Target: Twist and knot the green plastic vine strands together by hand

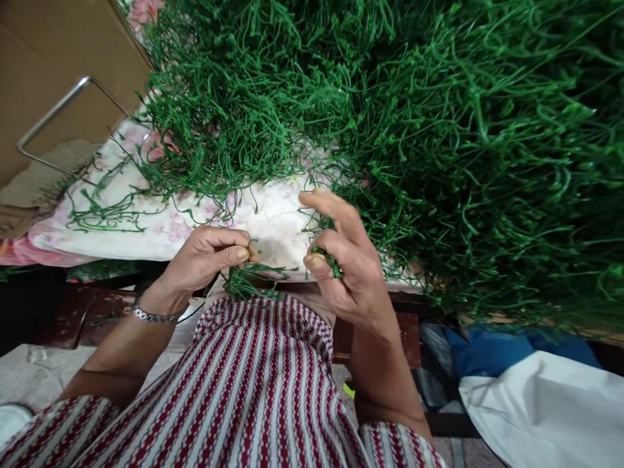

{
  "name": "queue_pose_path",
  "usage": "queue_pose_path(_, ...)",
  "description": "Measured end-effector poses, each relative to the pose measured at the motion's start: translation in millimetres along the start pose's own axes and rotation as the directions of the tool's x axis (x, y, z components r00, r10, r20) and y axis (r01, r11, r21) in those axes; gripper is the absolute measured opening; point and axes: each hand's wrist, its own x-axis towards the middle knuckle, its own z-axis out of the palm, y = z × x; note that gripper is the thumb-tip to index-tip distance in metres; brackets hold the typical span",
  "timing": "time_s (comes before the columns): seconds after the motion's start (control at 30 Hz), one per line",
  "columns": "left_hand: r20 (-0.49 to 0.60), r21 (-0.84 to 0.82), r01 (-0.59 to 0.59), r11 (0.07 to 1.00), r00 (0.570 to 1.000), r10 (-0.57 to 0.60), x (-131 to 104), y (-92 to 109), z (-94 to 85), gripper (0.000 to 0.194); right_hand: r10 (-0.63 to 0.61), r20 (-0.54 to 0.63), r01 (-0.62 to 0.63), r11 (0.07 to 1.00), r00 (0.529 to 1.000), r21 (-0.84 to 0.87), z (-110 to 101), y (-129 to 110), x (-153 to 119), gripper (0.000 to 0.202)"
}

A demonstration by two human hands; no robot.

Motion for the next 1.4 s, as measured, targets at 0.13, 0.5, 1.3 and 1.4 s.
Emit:
queue_pose_path(0.13, -0.032, 0.023, -0.023, 0.999, 0.999, 0.024, 1.9, -1.0, 3.9, 0.022, 0.093, 0.083, -0.096, 0.995, 0.992, 0.038, 24.8, 6.1, -0.3, 0.016)
queue_pose_path(0.5, -0.208, 0.022, -0.076, 0.997, 0.975, 0.079, -2.7, -5.2, 10.3, 0.019, 0.078, 0.208, -0.122, 0.971, 0.975, 0.205, 58.9, 21.4, -8.6, 0.012)
queue_pose_path(1.3, -0.214, -0.445, 0.059, 0.894, 0.962, -0.170, 0.0, -10.9, 24.8, 0.028, -0.021, -0.022, 0.025, 0.972, 1.000, 0.232, 75.2, 21.2, -17.4, 0.014)
queue_pose_path(1.4, -0.259, -0.493, 0.033, 0.869, 0.948, -0.183, 1.4, -10.5, 30.8, 0.029, -0.043, -0.122, 0.065, 0.981, 0.992, 0.180, 81.6, 18.5, -19.2, 0.012)
